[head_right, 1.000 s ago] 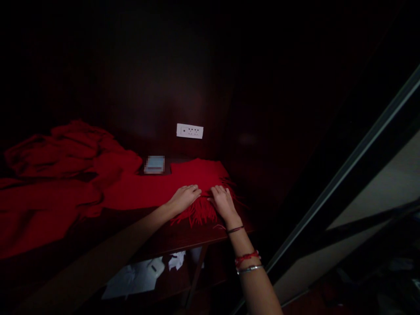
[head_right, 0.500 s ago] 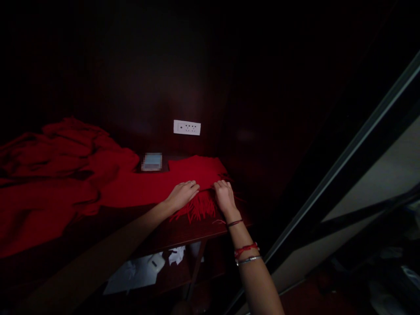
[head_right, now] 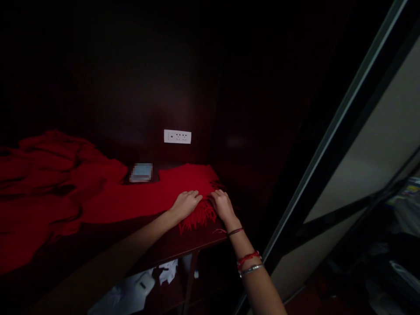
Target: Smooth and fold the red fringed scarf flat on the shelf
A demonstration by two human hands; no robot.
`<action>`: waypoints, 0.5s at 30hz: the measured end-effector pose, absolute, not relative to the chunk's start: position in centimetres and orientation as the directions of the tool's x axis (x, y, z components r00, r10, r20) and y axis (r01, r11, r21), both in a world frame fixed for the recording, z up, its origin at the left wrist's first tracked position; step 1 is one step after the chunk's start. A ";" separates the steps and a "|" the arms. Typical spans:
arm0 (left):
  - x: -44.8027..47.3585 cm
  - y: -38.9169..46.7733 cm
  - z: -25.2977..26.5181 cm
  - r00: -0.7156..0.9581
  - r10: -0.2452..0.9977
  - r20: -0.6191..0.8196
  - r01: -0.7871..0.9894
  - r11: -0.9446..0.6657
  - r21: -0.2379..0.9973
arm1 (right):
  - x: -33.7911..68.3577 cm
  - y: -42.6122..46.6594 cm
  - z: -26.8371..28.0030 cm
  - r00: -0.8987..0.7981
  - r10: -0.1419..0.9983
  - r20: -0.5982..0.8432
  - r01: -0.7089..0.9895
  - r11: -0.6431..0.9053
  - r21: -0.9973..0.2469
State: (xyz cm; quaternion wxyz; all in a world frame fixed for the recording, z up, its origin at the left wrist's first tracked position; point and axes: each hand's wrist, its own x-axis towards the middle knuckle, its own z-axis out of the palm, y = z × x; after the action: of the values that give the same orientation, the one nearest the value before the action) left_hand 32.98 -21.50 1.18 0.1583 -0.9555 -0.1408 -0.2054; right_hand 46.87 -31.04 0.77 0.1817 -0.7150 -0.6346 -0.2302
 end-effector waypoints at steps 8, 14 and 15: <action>32.5 -21.5 1.6 0.880 0.242 0.408 0.352 -0.910 -0.221 | 47.2 -31.0 0.8 0.117 0.793 0.598 0.988 -0.156 0.013; 32.4 -21.6 1.8 0.879 0.268 0.394 0.362 -0.913 -0.188 | 47.6 -31.0 0.7 0.151 0.809 0.568 0.982 -0.190 0.009; 32.4 -21.5 1.8 0.876 0.275 0.395 0.368 -0.912 -0.183 | 47.7 -31.0 0.6 0.159 0.810 0.565 0.981 -0.195 0.003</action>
State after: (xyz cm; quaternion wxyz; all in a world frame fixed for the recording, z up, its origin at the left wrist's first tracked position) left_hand 32.36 -21.46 1.76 0.1273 -0.9602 -0.1674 -0.1837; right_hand 47.75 -31.00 0.59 0.1865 -0.7381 -0.6064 -0.2295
